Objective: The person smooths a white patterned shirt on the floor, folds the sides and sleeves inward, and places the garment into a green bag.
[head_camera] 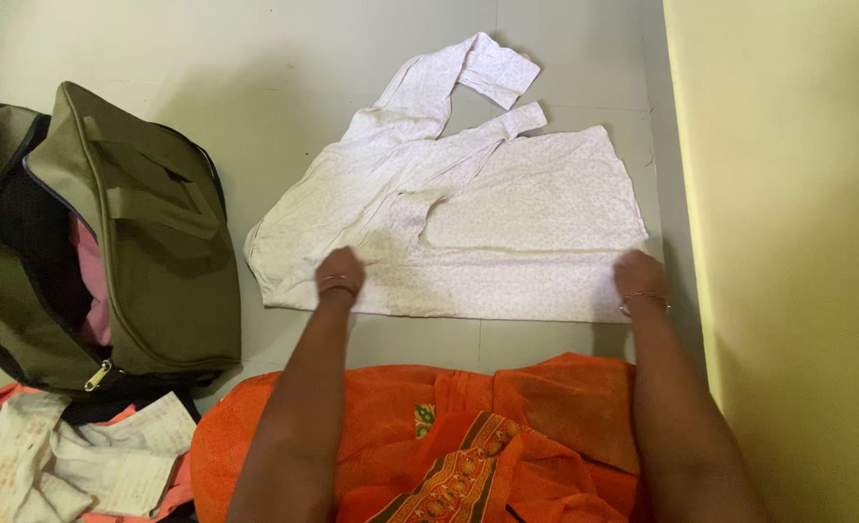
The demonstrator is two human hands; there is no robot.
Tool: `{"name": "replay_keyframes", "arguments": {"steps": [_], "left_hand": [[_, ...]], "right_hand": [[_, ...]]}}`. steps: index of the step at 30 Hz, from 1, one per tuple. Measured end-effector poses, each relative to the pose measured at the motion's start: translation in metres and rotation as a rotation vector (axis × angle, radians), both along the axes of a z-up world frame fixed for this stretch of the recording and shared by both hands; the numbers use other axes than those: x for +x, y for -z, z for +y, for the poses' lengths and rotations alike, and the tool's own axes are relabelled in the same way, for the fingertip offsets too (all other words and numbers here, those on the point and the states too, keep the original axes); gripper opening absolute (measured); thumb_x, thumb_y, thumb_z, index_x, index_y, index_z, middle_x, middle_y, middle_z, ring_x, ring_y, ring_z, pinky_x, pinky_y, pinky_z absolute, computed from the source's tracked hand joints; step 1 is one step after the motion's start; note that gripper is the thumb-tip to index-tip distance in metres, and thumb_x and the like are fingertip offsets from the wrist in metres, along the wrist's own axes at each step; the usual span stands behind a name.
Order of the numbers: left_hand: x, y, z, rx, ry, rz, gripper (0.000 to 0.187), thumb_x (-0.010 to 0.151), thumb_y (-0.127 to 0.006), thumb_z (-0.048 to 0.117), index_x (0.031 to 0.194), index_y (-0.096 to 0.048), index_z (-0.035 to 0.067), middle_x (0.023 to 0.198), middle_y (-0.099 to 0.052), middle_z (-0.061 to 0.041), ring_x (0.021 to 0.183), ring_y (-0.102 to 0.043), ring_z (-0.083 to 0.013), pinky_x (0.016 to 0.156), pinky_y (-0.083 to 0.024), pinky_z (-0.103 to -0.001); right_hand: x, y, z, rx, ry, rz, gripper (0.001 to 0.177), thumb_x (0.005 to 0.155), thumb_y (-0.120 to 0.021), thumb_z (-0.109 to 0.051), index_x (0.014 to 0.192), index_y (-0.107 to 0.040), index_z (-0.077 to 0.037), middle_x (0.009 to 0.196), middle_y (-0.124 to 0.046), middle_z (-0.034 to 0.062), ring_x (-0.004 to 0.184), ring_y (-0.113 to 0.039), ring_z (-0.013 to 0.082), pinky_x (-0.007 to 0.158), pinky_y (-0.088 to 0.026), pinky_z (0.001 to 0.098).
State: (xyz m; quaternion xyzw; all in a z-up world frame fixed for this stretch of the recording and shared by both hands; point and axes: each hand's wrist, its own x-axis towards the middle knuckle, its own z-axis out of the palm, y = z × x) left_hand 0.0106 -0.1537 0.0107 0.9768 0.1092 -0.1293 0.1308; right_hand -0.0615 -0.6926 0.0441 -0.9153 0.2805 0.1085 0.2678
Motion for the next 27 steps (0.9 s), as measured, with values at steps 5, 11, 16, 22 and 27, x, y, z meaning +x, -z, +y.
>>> {"name": "replay_keyframes", "arguments": {"steps": [5, 11, 16, 22, 27], "left_hand": [[-0.006, -0.013, -0.082, -0.244, 0.422, -0.191, 0.029, 0.098, -0.047, 0.01, 0.116, -0.069, 0.014, 0.125, -0.067, -0.011, 0.106, -0.068, -0.0352, 0.092, -0.055, -0.047], [-0.004, -0.015, -0.111, -0.308, 0.347, -0.246, 0.039, 0.092, -0.046, 0.002, 0.123, -0.065, 0.013, 0.144, -0.054, -0.006, 0.107, -0.066, -0.0345, 0.089, -0.054, -0.048], [0.002, -0.031, -0.108, -0.264, 0.312, -0.054, 0.024, 0.1, -0.054, 0.017, 0.121, -0.065, 0.011, 0.135, -0.056, -0.008, 0.105, -0.067, -0.0321, 0.09, -0.055, -0.045], [-0.001, -0.03, -0.11, -0.294, 0.218, -0.159, 0.027, 0.101, -0.057, 0.022, 0.124, -0.061, 0.008, 0.13, -0.055, -0.01, 0.107, -0.064, -0.0331, 0.088, -0.054, -0.046], [-0.007, 0.017, -0.103, -0.119, 0.476, -0.423, 0.035, 0.1, -0.055, 0.014, 0.133, -0.053, 0.004, 0.146, -0.048, -0.017, 0.115, -0.057, -0.0322, 0.094, -0.051, -0.044]], "right_hand": [[0.017, -0.002, 0.039, -0.078, -0.277, -0.297, 0.022, 0.094, -0.068, -0.015, 0.113, -0.074, -0.006, 0.117, -0.073, 0.017, 0.1, -0.072, 0.0295, 0.092, -0.057, 0.0404], [0.024, 0.011, 0.033, 0.036, -0.257, -0.044, 0.036, 0.091, -0.069, -0.015, 0.127, -0.068, -0.011, 0.121, -0.073, 0.0145, 0.1, -0.074, 0.0262, 0.094, -0.058, 0.037], [0.024, -0.012, 0.021, -0.219, 0.001, 0.064, 0.048, 0.095, -0.067, -0.017, 0.141, -0.056, -0.009, 0.133, -0.06, 0.0202, 0.118, -0.059, 0.0371, 0.098, -0.053, 0.0476], [0.019, -0.007, 0.117, -0.1, -0.669, -0.451, 0.041, 0.098, -0.055, -0.011, 0.138, -0.058, -0.003, 0.151, -0.049, 0.0187, 0.143, -0.043, 0.0338, 0.12, -0.035, 0.0478], [0.005, 0.013, 0.205, -0.002, -1.27, -0.291, 0.058, 0.109, -0.033, -0.043, 0.156, -0.038, -0.009, 0.166, -0.031, 0.014, 0.154, -0.026, 0.0306, 0.127, -0.02, 0.0464]]}}
